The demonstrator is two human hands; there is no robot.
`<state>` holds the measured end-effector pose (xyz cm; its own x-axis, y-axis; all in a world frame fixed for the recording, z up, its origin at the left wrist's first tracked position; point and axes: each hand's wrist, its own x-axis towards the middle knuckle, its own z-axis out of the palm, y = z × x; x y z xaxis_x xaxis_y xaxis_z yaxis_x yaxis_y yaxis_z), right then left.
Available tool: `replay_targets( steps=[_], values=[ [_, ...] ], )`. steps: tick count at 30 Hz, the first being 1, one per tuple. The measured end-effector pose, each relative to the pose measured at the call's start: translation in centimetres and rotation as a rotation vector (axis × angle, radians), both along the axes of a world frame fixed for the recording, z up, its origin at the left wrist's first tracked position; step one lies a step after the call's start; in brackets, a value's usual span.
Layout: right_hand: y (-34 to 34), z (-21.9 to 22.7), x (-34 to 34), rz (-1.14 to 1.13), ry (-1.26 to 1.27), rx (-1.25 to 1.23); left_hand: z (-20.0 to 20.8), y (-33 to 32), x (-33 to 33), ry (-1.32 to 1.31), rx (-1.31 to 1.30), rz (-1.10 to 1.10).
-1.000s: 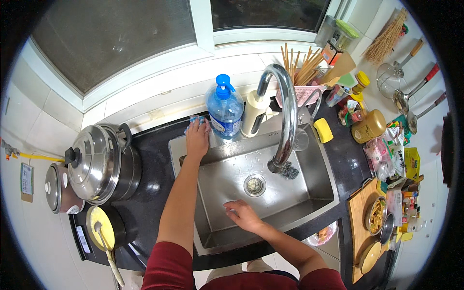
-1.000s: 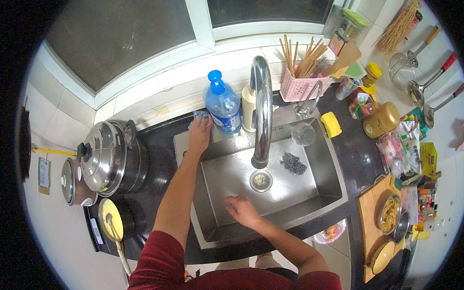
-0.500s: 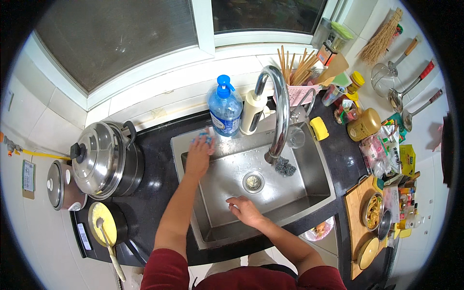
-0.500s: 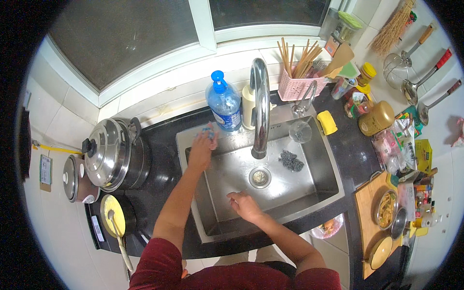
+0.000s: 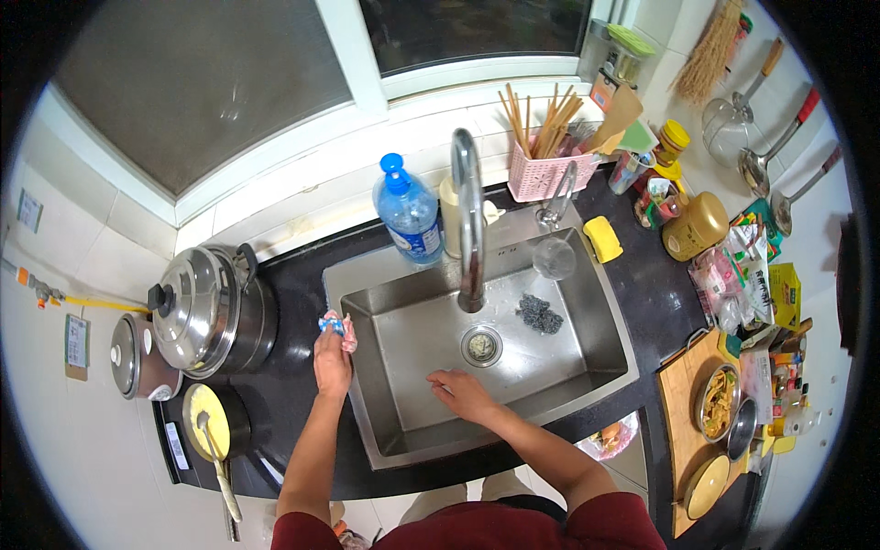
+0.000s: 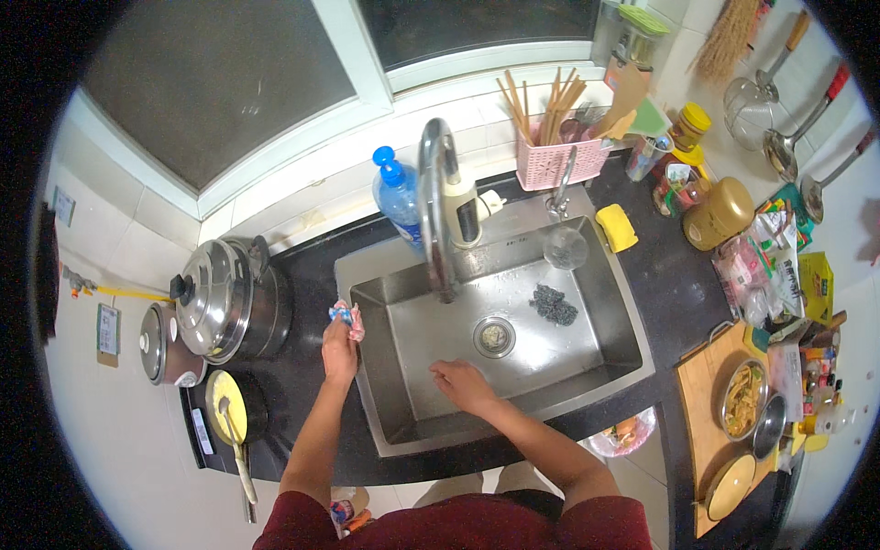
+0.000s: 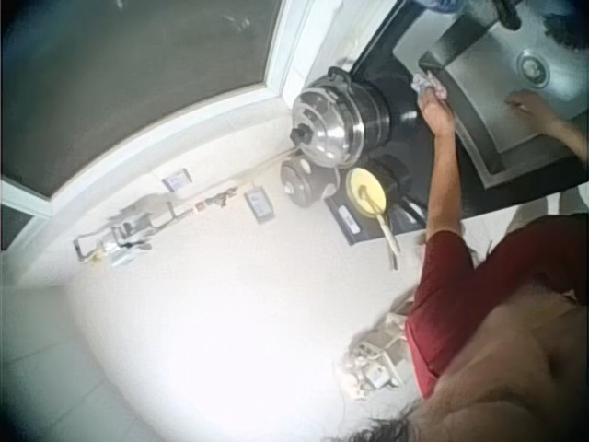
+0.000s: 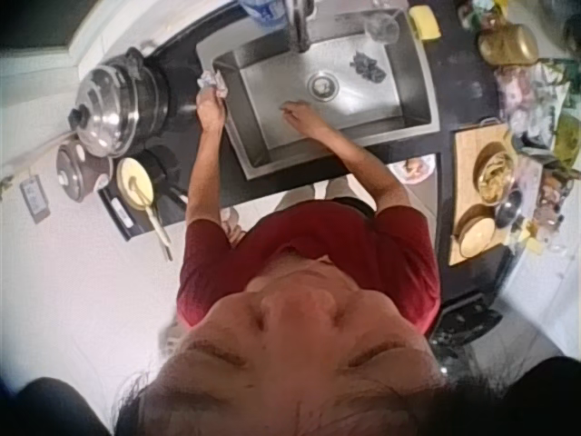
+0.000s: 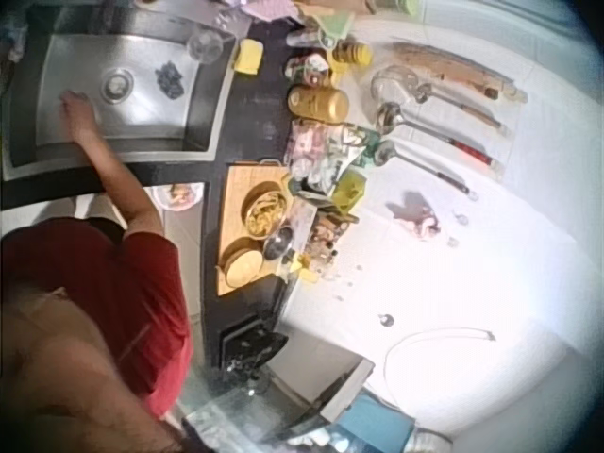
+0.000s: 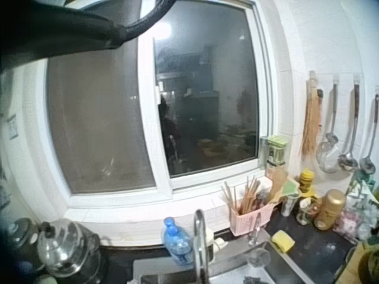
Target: The person places a metal pot into a rice cooker and closes the lid. They then wipe the kitchen counter and sink area with a cloth. The person stirs a yellow mixture in a saucepan on the stove and moves the saucepan to a different burner. They open a drawer to store a pot lid and continue wiping the counter.
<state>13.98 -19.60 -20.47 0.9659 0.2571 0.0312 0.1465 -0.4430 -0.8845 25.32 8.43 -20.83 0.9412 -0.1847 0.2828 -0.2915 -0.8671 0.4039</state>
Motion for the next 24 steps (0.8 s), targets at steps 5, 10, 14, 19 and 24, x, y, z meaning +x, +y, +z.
replay_targets(
  steps=[5,10,14,19,24],
  values=[
    [-2.8,1.5,0.7,0.008,0.037,0.038,3.1,-7.5,5.7,0.022,-0.055,-0.007],
    [-6.2,3.0,-0.7,-0.059,0.059,0.036,-7.5,-14.9,10.3,-0.071,-0.145,-0.035],
    [-9.5,2.6,-1.7,-0.154,0.069,0.046,-1.3,-23.0,3.6,0.101,-0.105,-0.387],
    [-12.6,3.7,-1.7,-0.242,-0.038,0.097,1.7,-32.0,5.9,-0.250,-0.114,-0.414],
    [-16.3,4.3,-1.4,-0.380,-0.033,0.042,-0.2,-36.6,11.4,-0.247,-0.073,-0.336]
  ],
)
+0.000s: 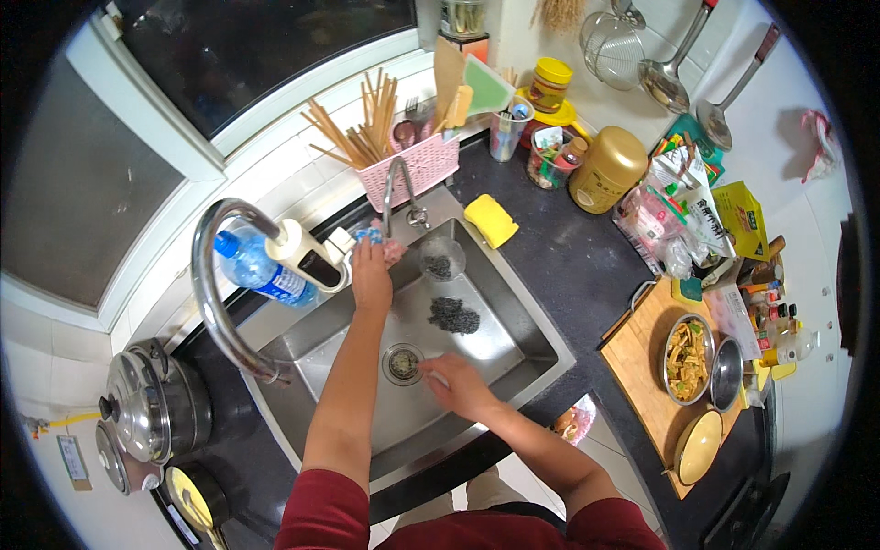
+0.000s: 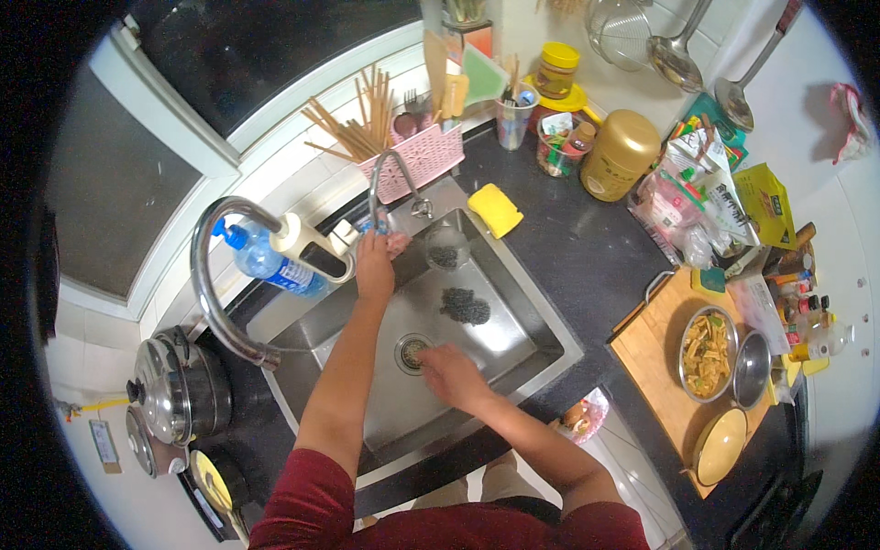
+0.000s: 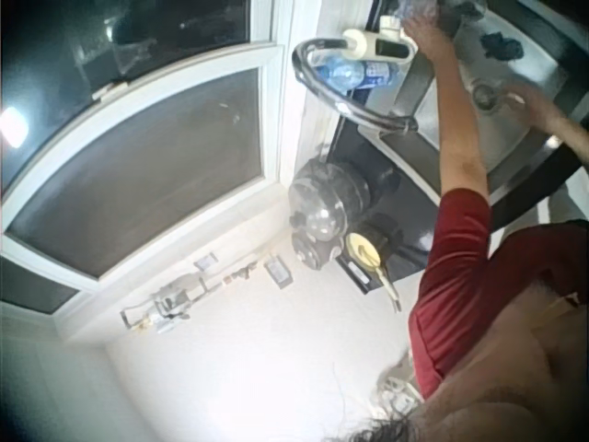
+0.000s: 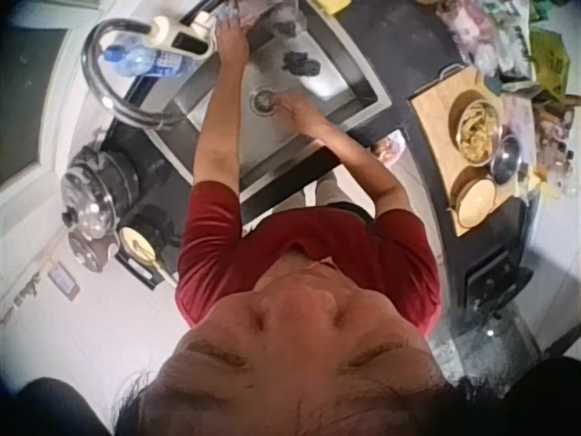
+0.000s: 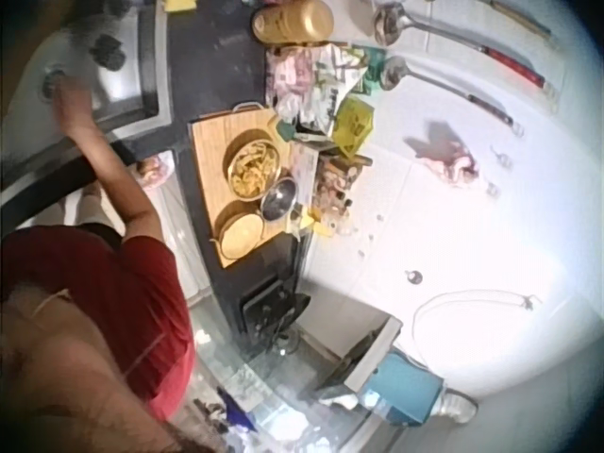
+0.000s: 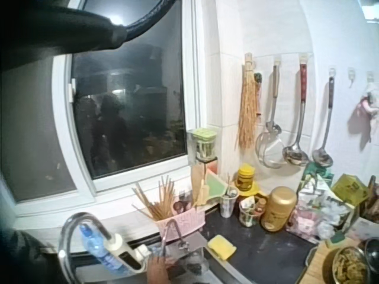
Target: The person places a metal pot into a rice cooker and closes the lid. They then wipe the kitchen counter and sink area with a cloth. The person stirs a yellow mixture in a saucepan on the stove and moves the saucepan to a different burner. They open a drawer to store a pot lid and continue wiping the counter.
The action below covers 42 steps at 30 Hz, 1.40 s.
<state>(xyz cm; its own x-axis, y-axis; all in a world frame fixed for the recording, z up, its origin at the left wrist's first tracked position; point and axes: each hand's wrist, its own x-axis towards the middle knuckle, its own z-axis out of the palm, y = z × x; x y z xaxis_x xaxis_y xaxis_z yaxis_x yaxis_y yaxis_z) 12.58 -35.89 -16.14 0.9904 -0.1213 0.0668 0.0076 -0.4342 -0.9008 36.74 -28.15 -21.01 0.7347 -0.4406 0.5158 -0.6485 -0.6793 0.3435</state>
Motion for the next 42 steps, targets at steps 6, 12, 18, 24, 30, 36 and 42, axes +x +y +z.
replay_targets(
  steps=[6,12,18,24,30,36,42],
  values=[
    [-9.4,-0.1,4.8,-0.332,-0.187,-0.294,-0.1,-4.6,0.8,0.256,-0.227,-0.214],
    [-15.7,0.0,12.4,-0.587,-0.080,-0.761,-2.0,-4.8,2.6,0.315,-0.232,-0.222],
    [-17.3,-1.9,15.5,-0.373,0.052,-0.701,-0.9,-0.6,-0.1,0.219,-0.114,-0.185],
    [-11.7,-1.7,15.2,-0.143,-0.076,-0.779,1.2,0.5,-3.6,0.502,-0.474,-0.043],
    [-9.9,-3.8,16.3,-0.044,0.122,-0.818,3.0,-1.9,-5.9,0.489,-0.511,-0.087],
    [-10.2,-1.1,13.9,-0.312,-0.239,-0.785,3.6,-5.5,-6.1,0.282,-0.537,-0.067],
    [-10.9,-2.0,11.8,-0.296,0.018,1.213,5.6,-9.8,-8.4,0.667,-0.493,-0.132]
  ],
)
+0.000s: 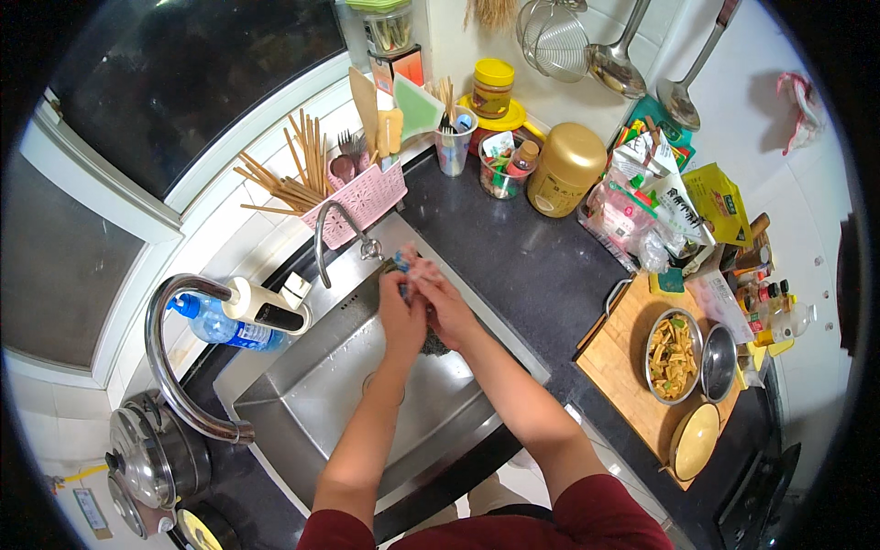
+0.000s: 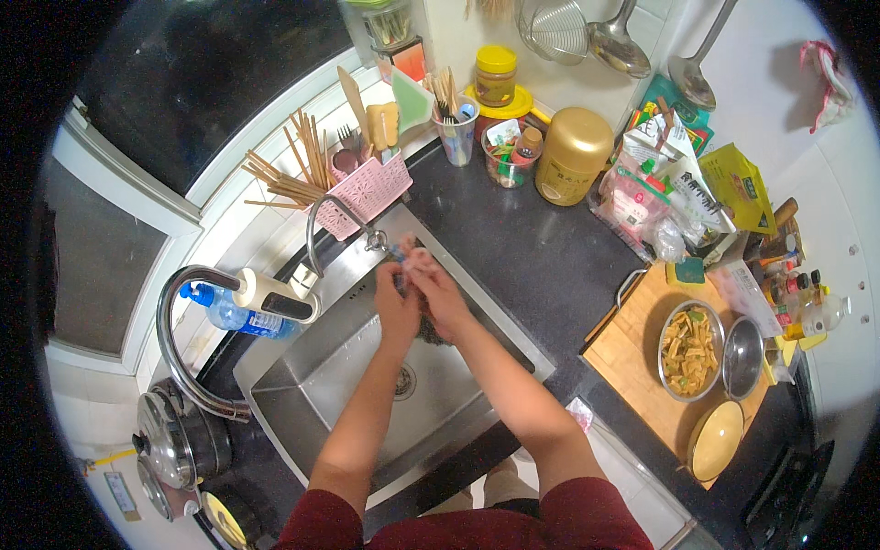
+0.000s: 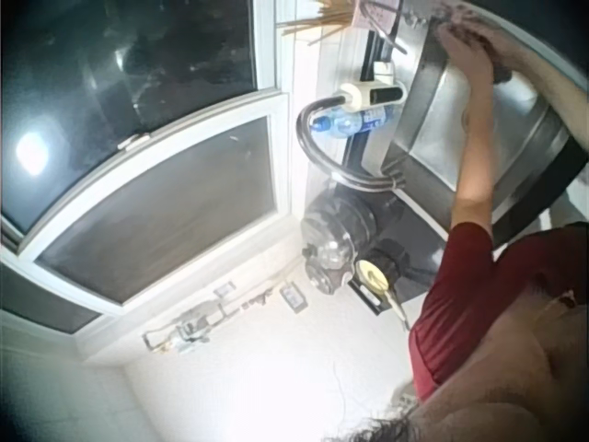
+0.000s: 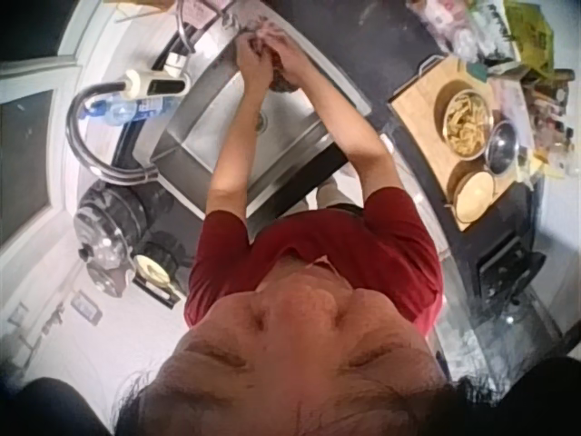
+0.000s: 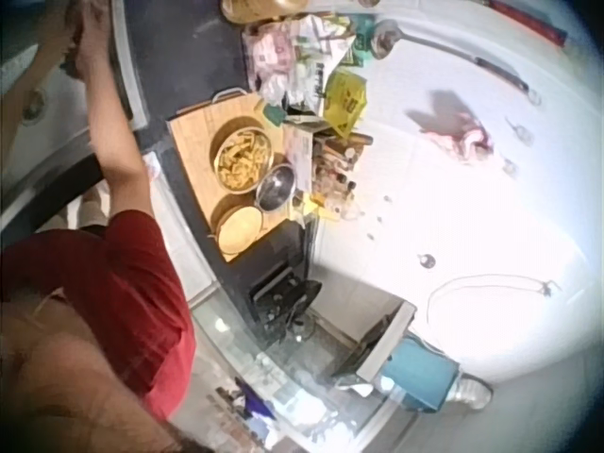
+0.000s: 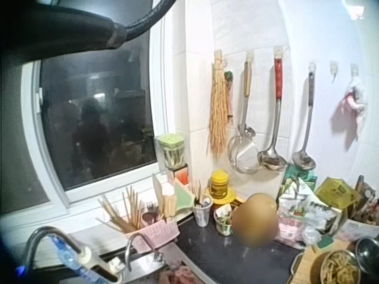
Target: The person places a metal pot into a rice cooker and closes the lid. They then wipe the kitchen counter and sink area with a cloth. The person stirs a yellow mixture in a saucepan on the stove and moves the saucepan to a different burner. They open a drawer to store a pot lid and continue wiping the counter.
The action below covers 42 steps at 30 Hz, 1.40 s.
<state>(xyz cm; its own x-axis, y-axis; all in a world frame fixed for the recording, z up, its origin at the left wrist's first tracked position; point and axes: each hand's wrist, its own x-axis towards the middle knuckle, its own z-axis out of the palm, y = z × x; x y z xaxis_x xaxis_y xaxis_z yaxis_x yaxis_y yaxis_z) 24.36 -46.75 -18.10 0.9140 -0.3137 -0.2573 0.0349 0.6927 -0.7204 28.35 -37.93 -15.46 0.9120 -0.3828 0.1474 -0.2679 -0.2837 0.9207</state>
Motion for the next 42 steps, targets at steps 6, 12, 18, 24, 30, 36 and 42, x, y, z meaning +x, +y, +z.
replay_targets(
  steps=[6,12,18,24,30,36,42],
  values=[
    [-3.7,-0.2,2.3,-0.188,0.063,-0.623,-1.2,1.5,-2.3,-0.120,-0.031,-0.135],
    [-4.6,-2.5,8.5,-0.293,-0.067,-1.931,-2.9,6.0,-5.5,0.089,0.042,-0.079],
    [-10.0,-2.2,7.6,0.076,0.141,-1.702,-1.0,11.2,-6.7,0.079,0.138,-0.011],
    [-16.2,-3.6,6.2,-0.216,0.428,-2.058,-0.4,12.1,-9.8,0.135,0.149,-0.016],
    [-12.6,-2.8,3.2,0.001,0.024,-1.971,-0.1,10.2,-12.0,0.056,0.147,-0.133],
    [-11.9,-2.6,-5.8,0.065,0.015,-1.924,0.2,11.3,-13.2,0.022,0.165,-0.169],
    [-7.6,1.3,-15.9,-0.056,0.235,-2.000,0.3,14.8,-15.7,-0.024,0.153,-0.213]
  ],
)
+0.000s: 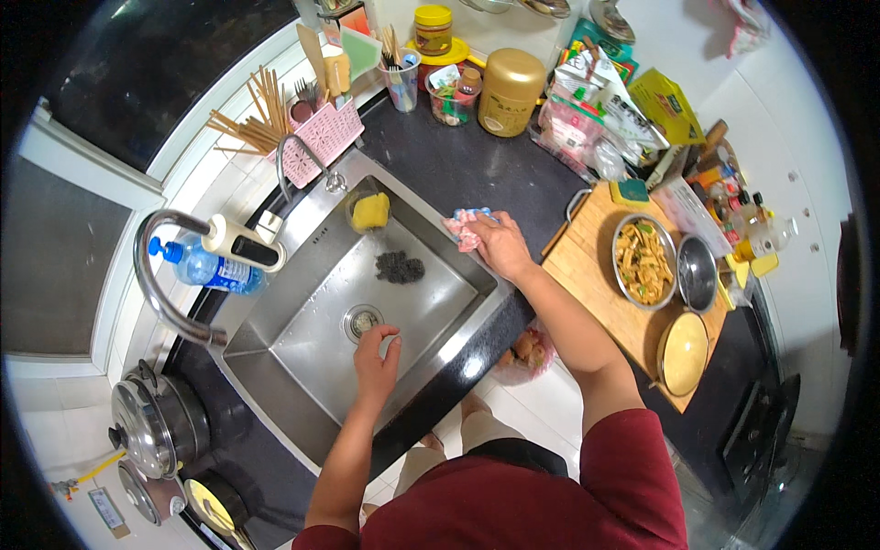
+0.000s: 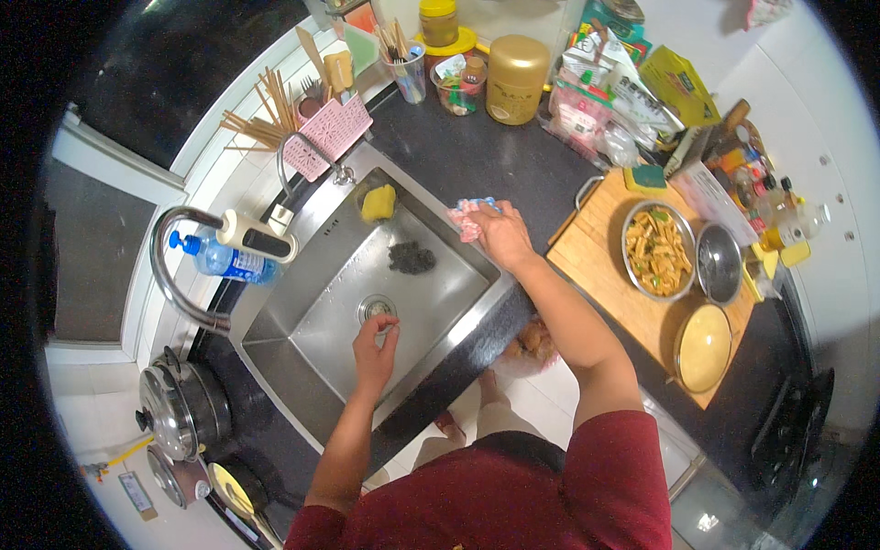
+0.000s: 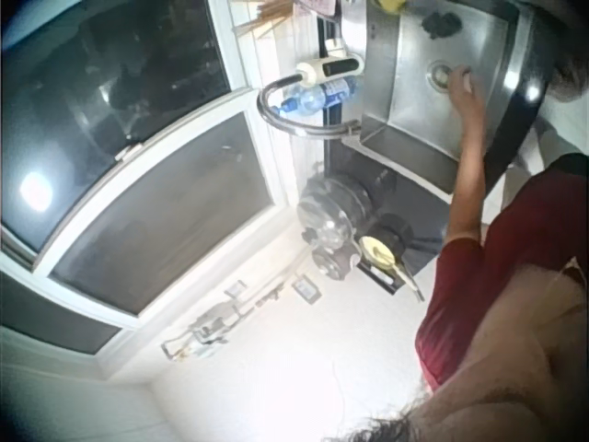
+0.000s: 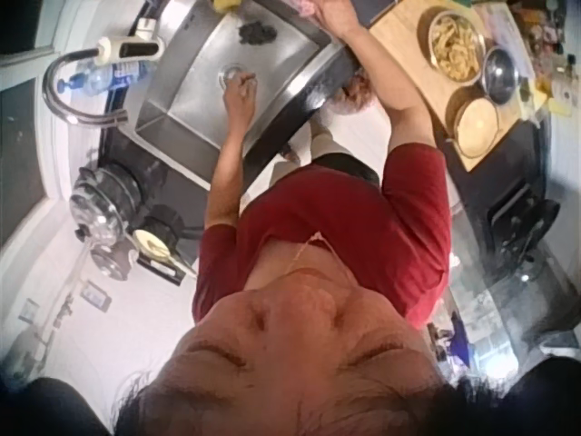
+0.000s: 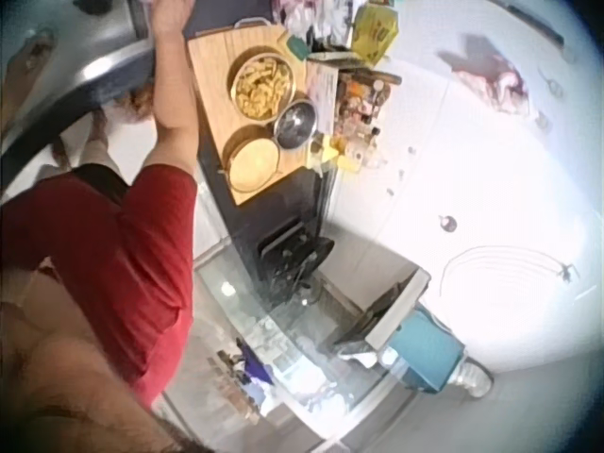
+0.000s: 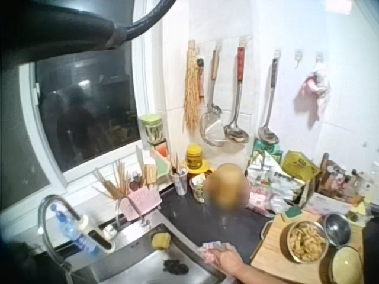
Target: The person places a metal pot into a rice cooker and closes the lid. They then wipe the kitchen counter and sink area with a cloth. The person stirs a yellow mixture in a saucepan on the stove and moves the saucepan to a different burner. They open a drawer to store a pot lid and continue wiping the counter.
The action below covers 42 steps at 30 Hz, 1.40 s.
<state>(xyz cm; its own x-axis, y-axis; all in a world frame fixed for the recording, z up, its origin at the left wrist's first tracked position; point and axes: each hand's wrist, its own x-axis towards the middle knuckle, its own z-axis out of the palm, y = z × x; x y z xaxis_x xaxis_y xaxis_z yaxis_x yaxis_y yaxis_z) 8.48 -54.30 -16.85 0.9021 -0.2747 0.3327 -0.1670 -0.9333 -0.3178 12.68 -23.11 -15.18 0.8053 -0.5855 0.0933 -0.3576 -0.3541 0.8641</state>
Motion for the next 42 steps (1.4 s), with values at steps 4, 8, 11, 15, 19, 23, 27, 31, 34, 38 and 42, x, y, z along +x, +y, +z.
replay_targets(
  steps=[4,8,11,15,19,23,27,31,34,38,42],
  values=[
    [2.6,-1.1,-4.9,-0.110,-0.060,-0.051,0.6,3.9,-1.7,-0.013,-0.039,-0.022],
    [7.5,-1.6,-9.4,-0.312,0.063,0.047,1.2,9.7,-3.9,-0.023,-0.067,-0.008],
    [14.7,-2.4,-12.2,-0.339,0.051,0.147,1.8,15.3,-5.9,-0.023,-0.019,0.041],
    [25.4,-2.4,-13.3,-0.184,-0.025,0.113,0.2,22.3,-8.0,-0.014,-0.057,0.136],
    [36.6,-1.7,-12.2,-0.012,0.046,0.138,0.8,27.3,-10.0,-0.009,-0.118,0.252],
    [45.3,-1.3,-12.0,0.256,0.120,0.181,0.6,32.1,-11.4,-0.034,-0.083,0.394],
    [50.5,-2.6,-11.3,0.475,0.177,0.171,0.7,36.0,-13.6,-0.064,-0.116,0.553],
    [53.6,-1.9,-6.9,0.577,0.021,0.104,0.3,39.7,-16.1,-0.008,-0.042,0.649],
    [55.5,-2.0,-0.4,0.473,-0.061,0.036,-0.2,41.9,-17.9,-0.024,-0.037,0.736],
    [59.5,-2.1,6.0,0.566,-0.155,0.092,-0.7,44.2,-20.3,-0.021,-0.026,0.818],
    [66.9,-3.4,8.9,0.642,-0.106,0.122,-1.5,46.1,-22.8,-0.024,0.018,0.912]
  ],
)
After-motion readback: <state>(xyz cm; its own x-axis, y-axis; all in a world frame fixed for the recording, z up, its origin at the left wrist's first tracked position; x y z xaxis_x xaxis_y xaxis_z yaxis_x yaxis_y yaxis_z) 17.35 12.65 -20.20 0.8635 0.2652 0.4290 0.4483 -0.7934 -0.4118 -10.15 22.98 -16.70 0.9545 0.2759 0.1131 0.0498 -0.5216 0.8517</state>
